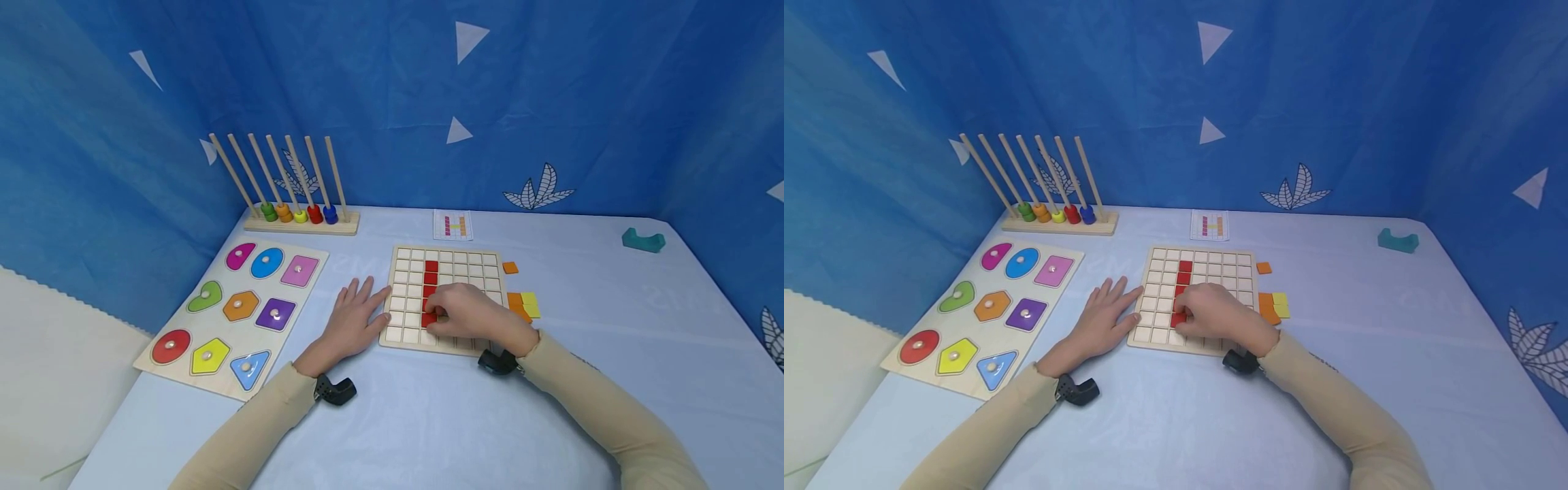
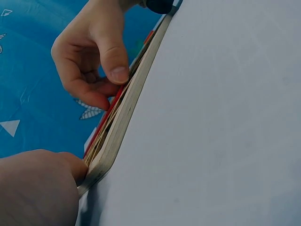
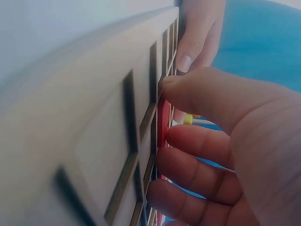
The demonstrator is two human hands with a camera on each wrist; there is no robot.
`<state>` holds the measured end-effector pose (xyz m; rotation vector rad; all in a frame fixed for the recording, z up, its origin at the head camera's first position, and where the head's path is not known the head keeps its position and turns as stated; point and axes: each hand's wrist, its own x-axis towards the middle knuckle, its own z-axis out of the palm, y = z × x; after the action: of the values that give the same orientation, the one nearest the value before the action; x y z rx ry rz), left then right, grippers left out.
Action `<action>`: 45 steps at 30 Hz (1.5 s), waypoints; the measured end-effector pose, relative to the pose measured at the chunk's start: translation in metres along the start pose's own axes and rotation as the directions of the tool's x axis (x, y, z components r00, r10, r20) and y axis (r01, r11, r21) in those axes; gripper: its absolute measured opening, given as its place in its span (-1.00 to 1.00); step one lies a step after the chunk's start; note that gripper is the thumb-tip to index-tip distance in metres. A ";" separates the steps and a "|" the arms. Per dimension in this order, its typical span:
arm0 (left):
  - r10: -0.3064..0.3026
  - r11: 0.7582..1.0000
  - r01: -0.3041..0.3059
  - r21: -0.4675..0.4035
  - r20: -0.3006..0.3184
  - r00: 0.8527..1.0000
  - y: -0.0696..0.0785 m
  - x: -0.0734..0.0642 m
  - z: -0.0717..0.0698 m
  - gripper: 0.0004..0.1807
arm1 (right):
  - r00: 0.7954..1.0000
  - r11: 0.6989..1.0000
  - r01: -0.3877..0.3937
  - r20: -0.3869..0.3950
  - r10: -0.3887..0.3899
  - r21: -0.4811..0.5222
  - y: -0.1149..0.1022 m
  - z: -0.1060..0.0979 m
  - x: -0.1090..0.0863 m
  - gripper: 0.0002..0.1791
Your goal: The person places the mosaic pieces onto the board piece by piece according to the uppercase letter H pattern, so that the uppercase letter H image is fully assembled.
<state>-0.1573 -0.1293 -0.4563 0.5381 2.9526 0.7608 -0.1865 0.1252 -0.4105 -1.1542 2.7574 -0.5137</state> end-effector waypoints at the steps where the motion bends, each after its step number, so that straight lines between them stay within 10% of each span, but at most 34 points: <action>1: 0.001 1.000 -0.001 -0.001 0.000 1.000 0.000 0.000 0.000 -0.38 | 1.000 1.000 0.000 0.000 0.000 0.000 0.000 0.000 0.000 -0.85; 27: -0.002 1.000 0.002 0.003 0.006 1.000 0.001 0.000 0.000 -0.37 | 0.999 0.999 -0.031 -0.021 0.031 -0.014 0.008 -0.009 -0.012 -0.82; 45: 0.000 1.000 0.000 0.004 -0.005 1.000 0.001 -0.001 0.000 -0.37 | 0.960 0.962 -0.270 -0.081 0.267 -0.029 0.059 -0.048 -0.072 -0.71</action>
<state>-0.1561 -0.1283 -0.4559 0.5379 2.9592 0.7576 -0.1858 0.2273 -0.3882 -0.7613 2.9380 -0.4805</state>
